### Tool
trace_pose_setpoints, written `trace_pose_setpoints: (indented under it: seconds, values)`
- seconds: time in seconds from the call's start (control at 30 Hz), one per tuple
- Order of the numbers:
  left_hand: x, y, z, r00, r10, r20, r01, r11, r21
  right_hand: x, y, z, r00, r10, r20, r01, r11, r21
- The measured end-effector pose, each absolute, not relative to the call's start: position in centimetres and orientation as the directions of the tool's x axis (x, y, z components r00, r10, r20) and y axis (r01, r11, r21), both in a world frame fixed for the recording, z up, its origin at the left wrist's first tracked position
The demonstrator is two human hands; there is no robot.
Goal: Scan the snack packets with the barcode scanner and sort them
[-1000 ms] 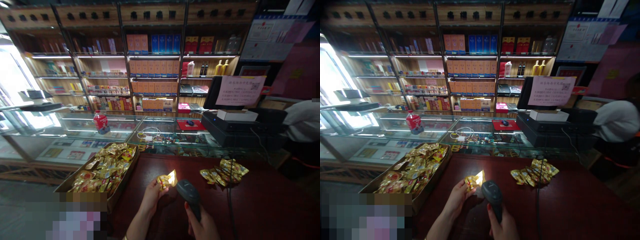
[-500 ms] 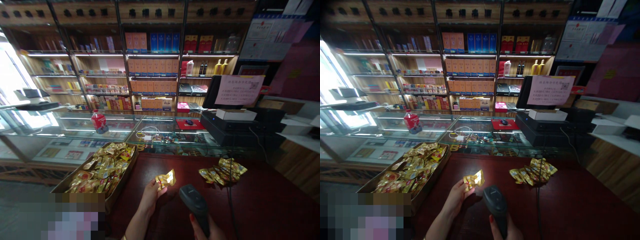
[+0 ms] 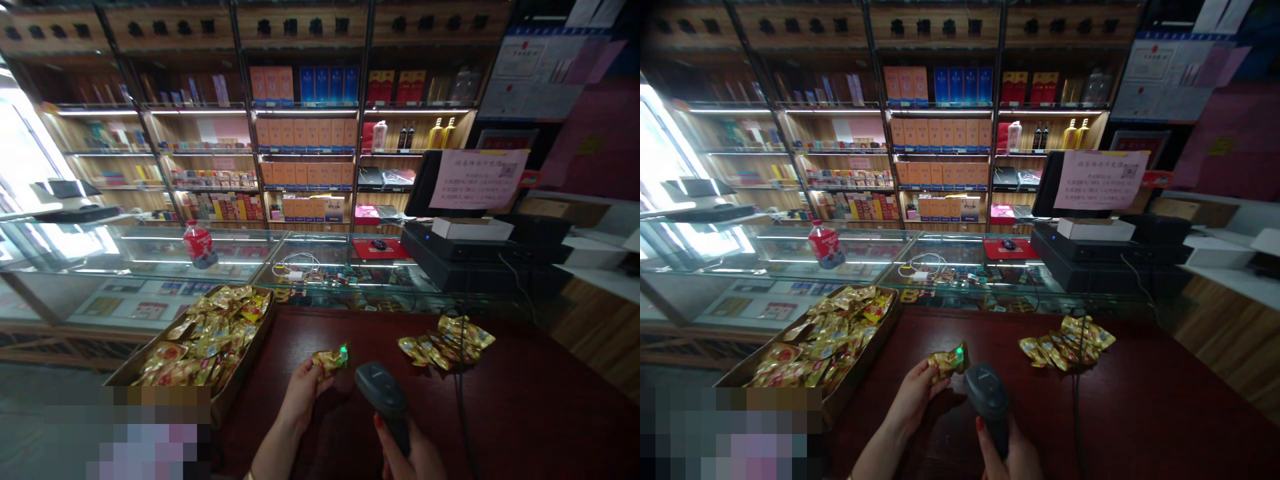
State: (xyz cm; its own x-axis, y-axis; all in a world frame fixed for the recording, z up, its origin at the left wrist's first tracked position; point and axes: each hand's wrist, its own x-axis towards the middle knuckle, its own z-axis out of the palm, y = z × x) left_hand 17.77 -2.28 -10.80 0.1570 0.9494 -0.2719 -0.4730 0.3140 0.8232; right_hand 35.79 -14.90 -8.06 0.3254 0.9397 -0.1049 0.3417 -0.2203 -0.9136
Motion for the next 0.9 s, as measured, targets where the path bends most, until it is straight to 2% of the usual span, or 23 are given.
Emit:
trace_pose_setpoints:
  seconds: [0.27, 0.6, 0.9]
  values:
    - [18.1, -2.4, -10.8, 0.17, 0.946, -0.277, -0.479, 0.325, 0.816, 35.6, -14.2, -8.6, 0.281, 0.95, -0.138, 0.369, -0.24, -0.898]
    - [18.5, -2.5, -11.0, 0.171, 0.944, -0.281, -0.464, 0.329, 0.823, 35.3, -12.4, -8.6, 0.224, 0.968, -0.109, 0.379, -0.19, -0.906]
    - [18.5, -2.5, -10.6, 0.175, 0.937, -0.303, -0.466, 0.35, 0.813, 35.9, -14.3, -9.3, 0.305, 0.943, -0.136, 0.312, -0.234, -0.921]
